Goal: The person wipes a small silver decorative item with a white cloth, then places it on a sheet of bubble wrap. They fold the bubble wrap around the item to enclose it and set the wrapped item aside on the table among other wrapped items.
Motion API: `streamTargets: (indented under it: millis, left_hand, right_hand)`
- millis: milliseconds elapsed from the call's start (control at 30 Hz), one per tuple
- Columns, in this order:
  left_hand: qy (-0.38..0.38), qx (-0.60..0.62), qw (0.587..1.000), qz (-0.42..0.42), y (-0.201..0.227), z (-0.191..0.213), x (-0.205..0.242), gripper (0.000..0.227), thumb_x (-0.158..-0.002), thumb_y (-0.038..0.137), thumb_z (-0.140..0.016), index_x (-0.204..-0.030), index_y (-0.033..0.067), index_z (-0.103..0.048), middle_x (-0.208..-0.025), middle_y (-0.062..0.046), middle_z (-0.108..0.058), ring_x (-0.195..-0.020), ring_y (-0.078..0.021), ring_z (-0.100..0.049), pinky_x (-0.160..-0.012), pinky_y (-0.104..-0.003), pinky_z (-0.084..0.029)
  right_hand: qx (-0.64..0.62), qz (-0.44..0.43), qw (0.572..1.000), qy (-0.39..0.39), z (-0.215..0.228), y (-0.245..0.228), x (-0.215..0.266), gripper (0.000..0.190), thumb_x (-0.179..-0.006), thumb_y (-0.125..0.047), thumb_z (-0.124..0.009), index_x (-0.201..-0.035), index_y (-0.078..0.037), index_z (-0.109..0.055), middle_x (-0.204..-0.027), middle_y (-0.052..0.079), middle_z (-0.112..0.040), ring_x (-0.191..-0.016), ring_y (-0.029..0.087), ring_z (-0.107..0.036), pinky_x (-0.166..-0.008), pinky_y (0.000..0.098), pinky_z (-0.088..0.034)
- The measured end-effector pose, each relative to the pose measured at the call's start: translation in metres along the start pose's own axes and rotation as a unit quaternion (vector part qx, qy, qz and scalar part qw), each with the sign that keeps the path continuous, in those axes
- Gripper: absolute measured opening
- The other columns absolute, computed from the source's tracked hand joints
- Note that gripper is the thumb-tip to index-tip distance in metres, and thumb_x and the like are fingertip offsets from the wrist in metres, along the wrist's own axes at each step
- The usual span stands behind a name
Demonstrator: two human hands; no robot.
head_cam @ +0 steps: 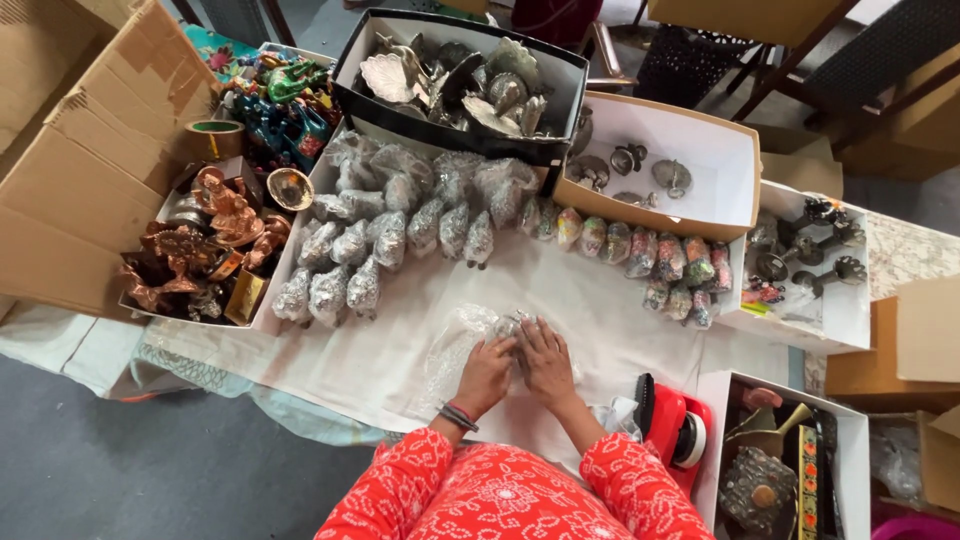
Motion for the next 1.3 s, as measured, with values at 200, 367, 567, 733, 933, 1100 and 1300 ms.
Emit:
streamTargets:
  millis: [200,367,567,733,933,1100,1300]
  left_hand:
    - [0.249,0.040,0.965,0.073,0.021,0.131,-0.029,0.060,-0.079,0.012,-0.072,-0.137,0.0046,-0.058,-0.145,-0.020,-0.055,-0.137,-0.0364,-0.048,-0.116,-0.048,-0.033]
    - [0.200,-0.066,0.977,0.025,0.003,0.124,-0.057,0.058,-0.066,0.016,-0.076,-0.122,0.0046,-0.067,-0.123,-0.018,-0.062,-0.122,-0.0384,-0.056,-0.106,-0.058,-0.031]
    - [0.060,-0.018,0.996,0.056,0.026,0.075,-0.055,0.008,-0.088,0.017,-0.070,-0.092,0.0116,-0.075,-0.098,-0.007,-0.067,-0.100,-0.0284,-0.064,-0.090,-0.048,-0.048]
    - [0.066,0.044,0.996,0.037,0.048,0.037,-0.025,0.009,-0.089,0.014,-0.067,-0.090,0.0089,-0.075,-0.096,-0.010,-0.066,-0.092,-0.0306,-0.065,-0.079,-0.044,-0.054]
    - [0.033,0.072,0.997,-0.021,0.074,0.039,-0.017,0.035,-0.087,0.005,-0.061,-0.122,0.0042,-0.068,-0.115,-0.010,-0.065,-0.107,-0.0289,-0.061,-0.085,-0.043,-0.053]
    - [0.017,0.032,0.999,-0.033,0.073,0.035,-0.016,0.046,-0.084,0.003,-0.060,-0.130,0.0002,-0.063,-0.122,-0.011,-0.063,-0.114,-0.0284,-0.058,-0.087,-0.042,-0.050]
    - [0.007,0.041,0.999,-0.009,0.057,0.034,-0.007,0.040,-0.084,0.003,-0.061,-0.124,0.0011,-0.064,-0.118,-0.012,-0.063,-0.110,-0.0304,-0.059,-0.084,-0.045,-0.051]
  right_hand:
    - [-0.007,-0.002,1.000,0.002,-0.013,0.004,0.006,0.055,-0.097,-0.029,-0.057,-0.149,-0.013,-0.050,-0.159,0.006,-0.044,-0.150,0.030,-0.033,-0.115,0.0505,-0.028]
    - [-0.014,-0.024,1.000,-0.004,-0.011,0.000,0.003,0.053,-0.098,-0.030,-0.058,-0.148,-0.014,-0.050,-0.158,0.005,-0.043,-0.150,0.030,-0.033,-0.116,0.0511,-0.028]
    - [-0.002,-0.035,0.999,-0.031,-0.020,0.006,0.009,0.048,-0.094,-0.021,-0.060,-0.141,-0.012,-0.053,-0.162,0.006,-0.040,-0.153,0.031,-0.030,-0.118,0.0515,-0.027]
    - [-0.107,-0.062,0.992,-0.014,-0.028,0.022,0.011,0.059,-0.087,-0.011,-0.059,-0.145,-0.008,-0.054,-0.161,0.006,-0.041,-0.153,0.030,-0.029,-0.119,0.0502,-0.022]
    - [-0.524,-0.189,0.831,0.009,-0.057,0.074,0.030,0.028,-0.091,0.001,-0.043,-0.099,0.003,-0.069,-0.156,0.011,-0.059,-0.163,0.030,-0.021,-0.126,0.0412,-0.028]
    - [-0.484,-0.162,0.860,-0.009,-0.024,0.056,0.016,0.046,-0.085,0.003,-0.044,-0.123,0.004,-0.070,-0.150,0.011,-0.059,-0.157,0.030,-0.027,-0.123,0.0388,-0.026]
    - [-0.434,-0.179,0.883,0.008,-0.013,0.034,0.004,0.038,-0.093,-0.011,-0.064,-0.130,-0.004,-0.069,-0.143,0.010,-0.064,-0.151,0.029,-0.039,-0.121,0.0404,-0.033]
Point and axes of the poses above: each hand's wrist, its own x-axis away from the middle knuckle, its own z-axis out of the back of the hand, y = z × x, the point moved 2 cm from there along -x, towards the middle knuckle
